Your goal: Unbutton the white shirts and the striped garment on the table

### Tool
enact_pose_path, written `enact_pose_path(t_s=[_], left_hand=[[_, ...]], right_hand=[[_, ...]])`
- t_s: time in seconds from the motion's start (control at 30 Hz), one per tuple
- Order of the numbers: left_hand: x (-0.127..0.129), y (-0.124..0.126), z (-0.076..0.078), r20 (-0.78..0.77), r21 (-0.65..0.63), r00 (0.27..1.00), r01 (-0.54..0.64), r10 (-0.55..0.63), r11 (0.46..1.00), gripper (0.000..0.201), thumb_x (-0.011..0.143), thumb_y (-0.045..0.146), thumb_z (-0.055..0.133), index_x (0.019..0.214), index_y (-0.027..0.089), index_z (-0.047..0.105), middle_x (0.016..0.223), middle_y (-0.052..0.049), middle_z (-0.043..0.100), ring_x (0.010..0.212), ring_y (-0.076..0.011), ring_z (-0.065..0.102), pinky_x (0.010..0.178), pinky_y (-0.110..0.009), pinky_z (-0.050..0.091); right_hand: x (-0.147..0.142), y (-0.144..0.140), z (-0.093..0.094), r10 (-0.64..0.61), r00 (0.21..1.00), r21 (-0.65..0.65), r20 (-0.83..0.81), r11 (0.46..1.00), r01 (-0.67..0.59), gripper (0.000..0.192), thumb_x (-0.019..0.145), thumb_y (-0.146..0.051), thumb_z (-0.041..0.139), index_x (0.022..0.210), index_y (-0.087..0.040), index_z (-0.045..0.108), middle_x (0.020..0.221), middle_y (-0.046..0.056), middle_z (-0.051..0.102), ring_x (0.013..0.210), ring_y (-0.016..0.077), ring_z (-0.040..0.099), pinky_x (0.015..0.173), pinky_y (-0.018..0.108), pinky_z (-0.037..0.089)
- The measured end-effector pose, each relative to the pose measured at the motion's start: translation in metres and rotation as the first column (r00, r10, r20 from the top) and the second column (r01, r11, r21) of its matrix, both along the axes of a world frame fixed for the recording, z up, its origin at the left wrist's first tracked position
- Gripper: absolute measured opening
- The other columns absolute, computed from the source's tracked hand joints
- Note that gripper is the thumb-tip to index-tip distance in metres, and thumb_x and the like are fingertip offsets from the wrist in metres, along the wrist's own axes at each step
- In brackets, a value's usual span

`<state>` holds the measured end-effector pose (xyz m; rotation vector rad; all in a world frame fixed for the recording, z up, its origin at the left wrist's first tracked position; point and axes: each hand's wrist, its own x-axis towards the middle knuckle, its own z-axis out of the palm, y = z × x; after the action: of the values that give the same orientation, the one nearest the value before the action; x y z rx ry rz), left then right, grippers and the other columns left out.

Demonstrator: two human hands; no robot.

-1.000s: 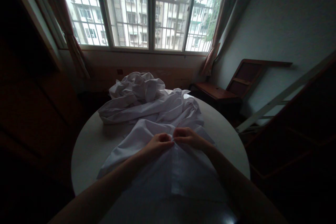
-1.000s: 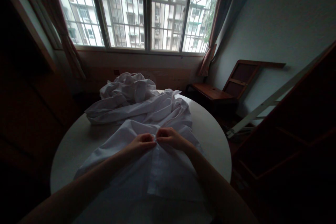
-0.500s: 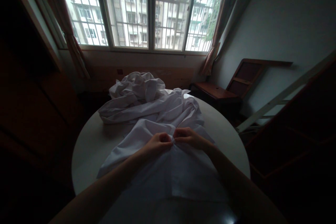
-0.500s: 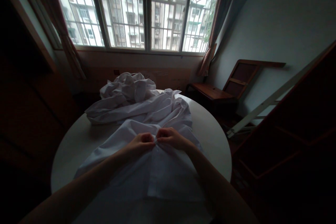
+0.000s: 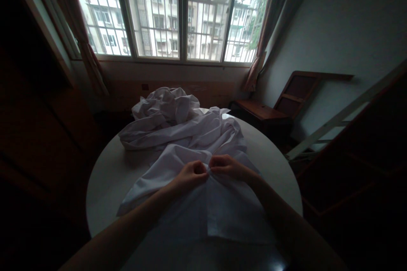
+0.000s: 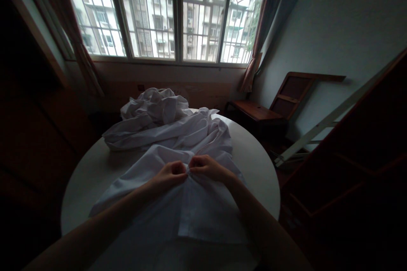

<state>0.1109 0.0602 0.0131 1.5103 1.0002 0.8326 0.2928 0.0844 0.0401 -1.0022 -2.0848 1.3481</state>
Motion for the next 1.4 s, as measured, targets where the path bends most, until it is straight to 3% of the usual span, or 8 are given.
enact_pose_path(t_s=[0.37,0.7,0.8,0.93,1.03,1.13,1.27,1.4], left_hand=[[-0.001,0.008,-0.001,-0.047,0.064,0.999,-0.015,0.018,0.998,0.028,0.067,0.039,0.056,0.065,0.012,0.053,0.059,0.002,0.048,0.055,-0.0085,0.042,0.051,-0.020,0.031],[0.000,0.007,-0.004,-0.097,0.251,0.990,-0.070,0.098,0.965,0.021,0.074,0.031,0.052,0.069,0.012,0.057,0.062,0.001,0.054,0.058,-0.0103,0.048,0.053,-0.020,0.035],[-0.009,0.015,0.002,-0.120,0.360,0.966,-0.174,0.230,0.917,0.017,0.075,0.028,0.050,0.071,0.013,0.057,0.064,0.000,0.056,0.059,-0.0110,0.050,0.056,-0.021,0.038],[-0.026,0.028,0.011,-0.166,0.561,0.880,-0.287,0.446,0.776,0.008,0.073,0.022,0.054,0.077,0.015,0.057,0.072,0.000,0.060,0.066,-0.0120,0.054,0.063,-0.023,0.042],[-0.030,0.029,0.013,-0.221,0.632,0.893,-0.175,0.392,0.755,0.014,0.071,0.023,0.060,0.082,0.016,0.057,0.076,-0.001,0.061,0.070,-0.0126,0.055,0.066,-0.024,0.043],[-0.024,0.019,0.010,-0.368,0.613,0.919,0.124,0.143,0.780,0.025,0.068,0.028,0.065,0.088,0.016,0.058,0.084,-0.003,0.062,0.078,-0.0142,0.056,0.070,-0.026,0.045],[-0.011,0.001,0.005,-0.599,0.510,0.798,0.447,-0.070,0.735,0.039,0.067,0.023,0.065,0.105,0.018,0.055,0.095,-0.006,0.059,0.090,-0.0182,0.053,0.077,-0.029,0.044],[-0.007,-0.004,-0.001,-0.643,0.490,0.763,0.480,-0.070,0.728,0.029,0.075,0.015,0.051,0.103,0.018,0.057,0.090,-0.005,0.059,0.081,-0.0152,0.055,0.072,-0.026,0.045]], right_hand=[[0.001,-0.002,-0.001,0.057,0.995,0.061,0.081,0.996,-0.062,0.018,0.074,-0.030,0.058,0.074,-0.012,0.059,0.066,-0.002,0.053,0.059,0.0080,0.046,0.055,0.021,0.036],[0.002,-0.001,-0.004,0.105,0.985,0.018,0.140,0.994,-0.109,0.014,0.073,-0.025,0.058,0.073,-0.012,0.059,0.064,-0.003,0.052,0.057,0.0070,0.045,0.054,0.020,0.035],[0.005,-0.001,-0.002,0.164,0.969,-0.024,0.186,0.986,-0.162,0.014,0.073,-0.026,0.057,0.072,-0.013,0.059,0.062,-0.003,0.050,0.055,0.0066,0.044,0.051,0.019,0.033],[0.008,0.001,0.004,0.114,0.985,0.010,0.126,0.993,-0.116,0.019,0.074,-0.032,0.056,0.073,-0.013,0.058,0.065,-0.002,0.052,0.058,0.0073,0.045,0.054,0.019,0.035],[0.007,0.004,0.005,-0.125,0.990,0.152,0.070,0.982,0.113,0.020,0.076,-0.033,0.052,0.074,-0.013,0.057,0.062,-0.002,0.050,0.054,0.0072,0.042,0.051,0.019,0.033],[0.007,0.008,0.001,-0.358,0.930,0.320,0.089,0.894,0.313,0.023,0.079,-0.028,0.045,0.094,-0.015,0.058,0.058,-0.003,0.049,0.048,0.0076,0.040,0.047,0.020,0.030],[0.011,0.013,-0.005,-0.484,0.826,0.501,0.287,0.811,0.301,0.027,0.081,-0.027,0.043,0.100,-0.017,0.060,0.066,0.001,0.060,0.054,0.0108,0.050,0.052,0.021,0.031],[0.014,0.016,-0.004,-0.533,0.735,0.541,0.419,0.797,0.269,0.037,0.084,-0.034,0.038,0.065,-0.016,0.063,0.065,0.006,0.063,0.059,0.0143,0.055,0.053,0.023,0.030]])
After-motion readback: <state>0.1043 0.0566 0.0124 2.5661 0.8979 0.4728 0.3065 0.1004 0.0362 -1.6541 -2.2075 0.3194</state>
